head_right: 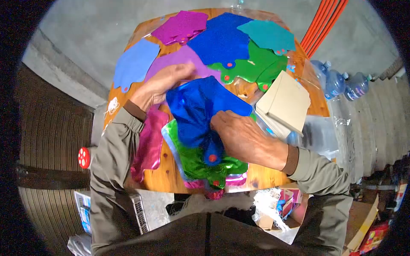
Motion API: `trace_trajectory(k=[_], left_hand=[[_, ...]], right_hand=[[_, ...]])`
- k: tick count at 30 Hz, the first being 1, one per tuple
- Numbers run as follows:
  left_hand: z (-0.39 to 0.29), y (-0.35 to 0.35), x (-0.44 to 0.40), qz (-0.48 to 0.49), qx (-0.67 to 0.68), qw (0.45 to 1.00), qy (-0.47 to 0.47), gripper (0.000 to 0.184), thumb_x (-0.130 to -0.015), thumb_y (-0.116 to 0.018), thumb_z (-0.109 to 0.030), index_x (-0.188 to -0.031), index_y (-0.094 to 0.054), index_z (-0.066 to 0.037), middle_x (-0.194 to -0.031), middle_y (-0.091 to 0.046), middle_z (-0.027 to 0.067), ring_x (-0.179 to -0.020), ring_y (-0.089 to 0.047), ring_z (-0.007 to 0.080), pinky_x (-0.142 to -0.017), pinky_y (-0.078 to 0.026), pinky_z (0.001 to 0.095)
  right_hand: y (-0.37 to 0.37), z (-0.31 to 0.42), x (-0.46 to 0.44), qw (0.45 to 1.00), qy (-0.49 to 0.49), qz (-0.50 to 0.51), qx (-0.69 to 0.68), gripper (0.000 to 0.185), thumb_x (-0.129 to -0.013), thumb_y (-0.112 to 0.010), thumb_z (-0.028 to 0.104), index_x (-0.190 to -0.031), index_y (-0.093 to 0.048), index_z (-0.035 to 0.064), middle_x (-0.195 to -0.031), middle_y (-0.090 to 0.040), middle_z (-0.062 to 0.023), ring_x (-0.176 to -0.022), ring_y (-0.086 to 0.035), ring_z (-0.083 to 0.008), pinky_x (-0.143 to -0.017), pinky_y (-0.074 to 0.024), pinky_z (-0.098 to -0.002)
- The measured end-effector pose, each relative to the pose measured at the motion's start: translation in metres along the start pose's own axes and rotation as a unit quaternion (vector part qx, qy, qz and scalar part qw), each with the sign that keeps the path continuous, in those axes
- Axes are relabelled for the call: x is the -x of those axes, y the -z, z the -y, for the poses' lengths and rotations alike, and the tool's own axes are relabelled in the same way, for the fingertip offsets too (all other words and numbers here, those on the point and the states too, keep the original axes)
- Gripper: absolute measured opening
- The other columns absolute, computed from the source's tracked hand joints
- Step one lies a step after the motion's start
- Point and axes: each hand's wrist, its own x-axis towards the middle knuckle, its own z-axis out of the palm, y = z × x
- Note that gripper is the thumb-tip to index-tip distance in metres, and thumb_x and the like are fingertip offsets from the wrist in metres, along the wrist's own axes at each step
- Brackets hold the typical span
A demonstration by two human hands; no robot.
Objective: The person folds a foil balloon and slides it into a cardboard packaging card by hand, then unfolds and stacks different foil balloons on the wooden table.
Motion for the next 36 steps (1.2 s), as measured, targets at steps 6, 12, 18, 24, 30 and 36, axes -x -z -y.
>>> trace_trajectory(k=[6,12,18,24,30,36], left_hand=[[0.027,-0.022,0.038,-0.021,-0.180,0.981,-0.063,0.056,-0.081,-0.083,0.002,-0.133,-0.064,0.001,-0.112,-0.071,0.0071,-0.099,-0.067,0.0153,-0.089,-0.056,0.0299],[0.035,-0.057,0.059,-0.161,-0.382,0.892,-0.179,0.052,-0.072,-0.085,0.003,-0.122,-0.069,0.001,-0.115,-0.073,0.0215,-0.108,-0.073,0.0339,-0.093,-0.058,0.0407],[0.049,-0.072,0.064,-0.195,-0.459,0.829,-0.254,0.051,-0.077,-0.080,0.003,-0.125,-0.065,-0.002,-0.129,-0.064,0.0231,-0.117,-0.065,0.0421,-0.095,-0.055,0.0446],[0.040,-0.084,0.081,-0.078,-0.606,0.686,-0.394,0.050,-0.082,-0.079,-0.021,-0.128,-0.067,-0.007,-0.148,-0.052,0.0219,-0.134,-0.052,0.0452,-0.110,-0.046,0.0553],[0.048,-0.079,0.095,0.130,-0.567,0.749,-0.318,0.068,-0.082,-0.081,-0.036,-0.142,-0.063,-0.009,-0.160,-0.042,0.0234,-0.149,-0.037,0.0456,-0.122,-0.030,0.0598],[0.027,-0.073,0.099,0.199,-0.596,0.742,-0.234,0.093,-0.076,-0.084,-0.046,-0.155,-0.049,-0.011,-0.168,-0.028,0.0224,-0.156,-0.022,0.0468,-0.126,-0.020,0.0622]], right_hand=[[-0.012,0.019,0.028,0.998,-0.015,0.062,-0.011,0.024,-0.082,-0.062,-0.005,-0.104,-0.062,0.0027,-0.098,-0.063,-0.0142,-0.097,-0.064,-0.0374,-0.077,-0.0530,-0.0469],[0.010,0.000,0.034,1.000,-0.008,0.017,-0.016,0.015,-0.087,-0.068,0.004,-0.103,-0.067,0.0030,-0.103,-0.069,-0.0156,-0.099,-0.066,-0.0378,-0.084,-0.0548,-0.0452],[0.120,-0.117,-0.019,0.967,-0.215,-0.096,0.094,0.012,-0.094,-0.065,0.010,-0.098,-0.071,0.0004,-0.090,-0.074,-0.0189,-0.087,-0.073,-0.0372,-0.077,-0.0561,-0.0450],[0.140,-0.310,-0.044,0.952,-0.214,-0.122,0.184,0.035,-0.096,-0.061,0.007,-0.129,-0.067,-0.0032,-0.110,-0.076,-0.0235,-0.089,-0.075,-0.0292,-0.082,-0.0583,-0.0408],[0.131,-0.340,-0.057,0.963,-0.198,-0.075,0.167,0.032,-0.095,-0.068,0.013,-0.123,-0.069,-0.0017,-0.112,-0.074,-0.0227,-0.096,-0.073,-0.0336,-0.083,-0.0562,-0.0455],[0.123,-0.367,-0.068,0.963,-0.131,-0.080,0.221,0.018,-0.090,-0.071,0.012,-0.105,-0.073,0.0010,-0.098,-0.072,-0.0206,-0.092,-0.070,-0.0395,-0.081,-0.0548,-0.0467]])
